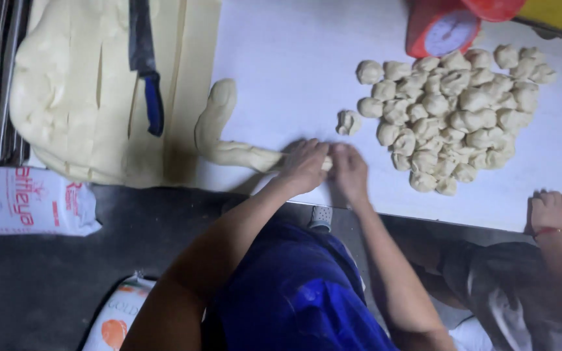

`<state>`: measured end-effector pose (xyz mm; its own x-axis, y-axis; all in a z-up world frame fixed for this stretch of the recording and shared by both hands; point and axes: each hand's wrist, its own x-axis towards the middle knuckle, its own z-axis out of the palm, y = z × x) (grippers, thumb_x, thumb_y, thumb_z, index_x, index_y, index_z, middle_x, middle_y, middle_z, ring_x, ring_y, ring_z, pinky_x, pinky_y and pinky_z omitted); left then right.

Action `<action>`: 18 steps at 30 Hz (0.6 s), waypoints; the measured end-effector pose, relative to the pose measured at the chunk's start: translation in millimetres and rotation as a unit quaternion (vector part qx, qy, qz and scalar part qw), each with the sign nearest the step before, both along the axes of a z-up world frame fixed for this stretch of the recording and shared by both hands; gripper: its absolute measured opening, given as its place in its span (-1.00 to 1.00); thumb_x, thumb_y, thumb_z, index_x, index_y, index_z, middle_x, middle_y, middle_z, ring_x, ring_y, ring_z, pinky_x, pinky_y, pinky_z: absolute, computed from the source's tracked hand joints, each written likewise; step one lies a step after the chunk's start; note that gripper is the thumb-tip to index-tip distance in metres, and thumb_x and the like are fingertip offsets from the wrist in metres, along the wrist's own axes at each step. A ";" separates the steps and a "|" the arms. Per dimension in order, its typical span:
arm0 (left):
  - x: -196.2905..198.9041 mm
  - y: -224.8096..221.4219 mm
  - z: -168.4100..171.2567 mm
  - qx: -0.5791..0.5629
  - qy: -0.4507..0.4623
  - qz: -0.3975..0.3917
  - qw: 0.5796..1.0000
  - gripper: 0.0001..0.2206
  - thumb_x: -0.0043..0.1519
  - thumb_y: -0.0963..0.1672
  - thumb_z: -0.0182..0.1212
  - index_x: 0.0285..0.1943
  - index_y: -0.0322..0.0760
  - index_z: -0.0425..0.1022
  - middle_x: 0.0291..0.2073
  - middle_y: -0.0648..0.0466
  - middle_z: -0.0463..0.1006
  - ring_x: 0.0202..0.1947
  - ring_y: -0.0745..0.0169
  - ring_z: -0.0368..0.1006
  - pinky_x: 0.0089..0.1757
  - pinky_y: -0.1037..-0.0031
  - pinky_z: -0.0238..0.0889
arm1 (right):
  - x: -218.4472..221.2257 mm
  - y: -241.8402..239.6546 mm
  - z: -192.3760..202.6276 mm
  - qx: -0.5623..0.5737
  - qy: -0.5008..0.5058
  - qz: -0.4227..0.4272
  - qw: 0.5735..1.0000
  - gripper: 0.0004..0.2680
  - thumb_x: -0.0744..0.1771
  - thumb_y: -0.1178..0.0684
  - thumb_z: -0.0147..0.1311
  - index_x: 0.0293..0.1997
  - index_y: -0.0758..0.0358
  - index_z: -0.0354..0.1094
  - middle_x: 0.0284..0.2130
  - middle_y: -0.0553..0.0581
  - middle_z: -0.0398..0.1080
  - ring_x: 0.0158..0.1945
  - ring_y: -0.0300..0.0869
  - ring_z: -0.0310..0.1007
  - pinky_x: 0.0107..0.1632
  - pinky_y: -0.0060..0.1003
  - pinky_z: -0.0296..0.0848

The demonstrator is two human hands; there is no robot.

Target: Tearing small pieces of dough from pre-cut strips and rolling them into uniform balls on a workbench.

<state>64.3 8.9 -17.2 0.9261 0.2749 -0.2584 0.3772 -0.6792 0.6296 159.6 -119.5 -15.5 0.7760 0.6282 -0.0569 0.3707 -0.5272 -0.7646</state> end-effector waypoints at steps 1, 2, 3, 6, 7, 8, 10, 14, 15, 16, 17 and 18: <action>-1.5 2.0 -1.0 -0.019 -0.009 0.015 1.000 -0.64 0.13 -0.13 0.36 0.07 -0.27 0.38 -0.04 -0.07 0.42 0.10 -0.18 0.37 0.07 0.07 0.24 | -4.4 4.1 -31.0 -0.004 0.061 -0.056 0.997 -0.68 0.46 -0.24 -0.11 0.00 0.21 0.42 -0.24 0.36 0.39 -0.20 0.14 0.44 -0.13 0.03 0.39; -1.8 2.1 -1.1 -0.037 -0.017 0.030 0.999 -0.61 0.11 -0.17 0.36 0.09 -0.31 0.34 -0.02 -0.10 0.40 0.11 -0.21 0.35 0.09 0.10 0.24 | -7.6 6.1 -61.0 -0.007 0.121 -0.112 0.986 -0.69 0.43 -0.29 -0.04 -0.21 0.11 0.48 -0.46 0.18 0.42 -0.34 -0.10 0.47 -0.28 -0.16 0.42; -5.6 -2.4 4.9 -0.038 -0.015 0.036 0.999 -0.61 0.11 -0.17 0.36 0.09 -0.31 0.34 -0.02 -0.10 0.40 0.11 -0.21 0.35 0.09 0.10 0.24 | -2.9 7.6 -66.6 -0.009 0.123 -0.107 0.987 -0.69 0.43 -0.29 -0.04 -0.21 0.11 0.48 -0.46 0.18 0.42 -0.34 -0.10 0.47 -0.28 -0.16 0.42; 1.6 -21.7 4.8 0.036 -0.026 0.030 0.999 -0.29 0.00 -0.15 0.48 0.34 -0.30 0.19 0.13 -0.12 0.34 0.24 -0.21 0.19 0.27 -0.02 -0.09 | 10.2 5.6 -68.2 -0.045 0.095 -0.096 0.990 -0.74 0.44 -0.14 -0.14 -0.18 0.19 0.43 -0.44 0.29 0.43 -0.32 -0.02 0.46 -0.30 -0.10 0.37; 16.1 -28.2 -8.6 -0.002 0.000 0.046 0.999 -0.41 0.08 -0.16 0.34 0.31 -0.32 0.22 0.12 -0.14 0.39 0.25 -0.23 0.24 0.25 -0.03 -0.01 | 16.6 5.8 -59.1 -0.055 0.076 -0.085 0.992 -0.74 0.43 -0.12 -0.13 -0.19 0.20 0.43 -0.43 0.33 0.43 -0.27 0.06 0.49 -0.26 -0.03 0.40; 30.9 -34.4 -21.8 -0.040 0.025 0.063 0.997 -0.52 0.16 -0.17 0.21 0.29 -0.35 0.24 0.11 -0.16 0.44 0.26 -0.25 0.30 0.22 -0.03 0.07 | 22.9 5.8 -49.8 -0.065 0.056 -0.074 0.994 -0.75 0.43 -0.11 -0.13 -0.20 0.21 0.43 -0.42 0.37 0.44 -0.22 0.14 0.52 -0.22 0.03 0.44; 34.3 -22.8 -5.0 -0.016 0.013 0.036 0.999 -0.65 0.12 -0.15 0.21 0.10 -0.29 0.40 -0.06 -0.09 0.55 0.10 -0.19 0.45 0.07 0.00 0.22 | 49.4 1.9 -48.5 -0.092 0.072 -0.047 0.992 -0.75 0.42 -0.14 -0.10 -0.24 0.13 0.46 -0.47 0.27 0.45 -0.26 0.07 0.53 -0.27 -0.01 0.45; 56.9 0.2 0.6 0.105 0.047 -0.034 0.993 -0.87 0.10 -0.18 0.15 -0.31 -0.20 0.63 -0.45 0.01 0.68 -0.30 -0.01 0.66 -0.26 0.15 0.42 | 30.1 -12.8 3.7 -0.106 0.191 -0.007 0.976 -0.79 0.33 -0.07 -0.10 -0.44 0.10 0.42 -0.69 0.10 0.25 -0.60 -0.13 0.30 -0.63 -0.24 0.26; 63.5 8.6 -7.5 0.105 0.045 -0.035 0.993 -0.87 0.10 -0.18 0.15 -0.31 -0.20 0.63 -0.45 0.01 0.68 -0.30 -0.01 0.66 -0.26 0.15 0.42 | 2.4 -21.0 33.8 -0.107 0.189 -0.009 0.976 -0.79 0.33 -0.07 -0.10 -0.44 0.10 0.42 -0.69 0.10 0.25 -0.60 -0.13 0.30 -0.63 -0.24 0.26; 70.6 18.3 -16.4 0.079 0.074 0.003 0.994 -0.85 0.14 -0.17 0.09 -0.34 -0.18 0.62 -0.52 0.02 0.64 -0.38 0.00 0.64 -0.30 0.16 0.40 | -25.1 -27.6 62.9 -0.109 0.248 0.092 0.958 -0.84 0.31 0.00 0.02 -0.44 0.13 0.48 -0.68 0.06 0.32 -0.54 -0.15 0.33 -0.54 -0.23 0.33; 77.5 24.1 -26.6 0.049 0.104 0.040 0.993 -0.81 0.18 -0.17 0.04 -0.38 -0.16 0.61 -0.59 0.03 0.61 -0.47 0.02 0.62 -0.34 0.17 0.39 | -53.2 -36.5 92.3 -0.113 0.306 0.189 0.926 -0.90 0.29 0.06 0.15 -0.44 0.15 0.53 -0.67 0.02 0.40 -0.48 -0.17 0.37 -0.46 -0.23 0.41; 67.1 11.6 -0.1 0.044 0.103 0.037 0.993 -0.81 0.18 -0.17 0.04 -0.38 -0.16 0.61 -0.59 0.03 0.61 -0.47 0.02 0.62 -0.34 0.17 0.39 | -27.5 -40.8 81.1 -0.118 0.307 0.186 0.926 -0.90 0.29 0.06 0.15 -0.44 0.15 0.53 -0.67 0.02 0.40 -0.48 -0.17 0.37 -0.46 -0.23 0.41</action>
<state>131.4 20.5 -17.2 0.8322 0.3699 -0.4131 0.5431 -0.6937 0.4731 132.1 -160.3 65.6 0.2853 0.7589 -0.5854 0.0941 -0.6300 -0.7708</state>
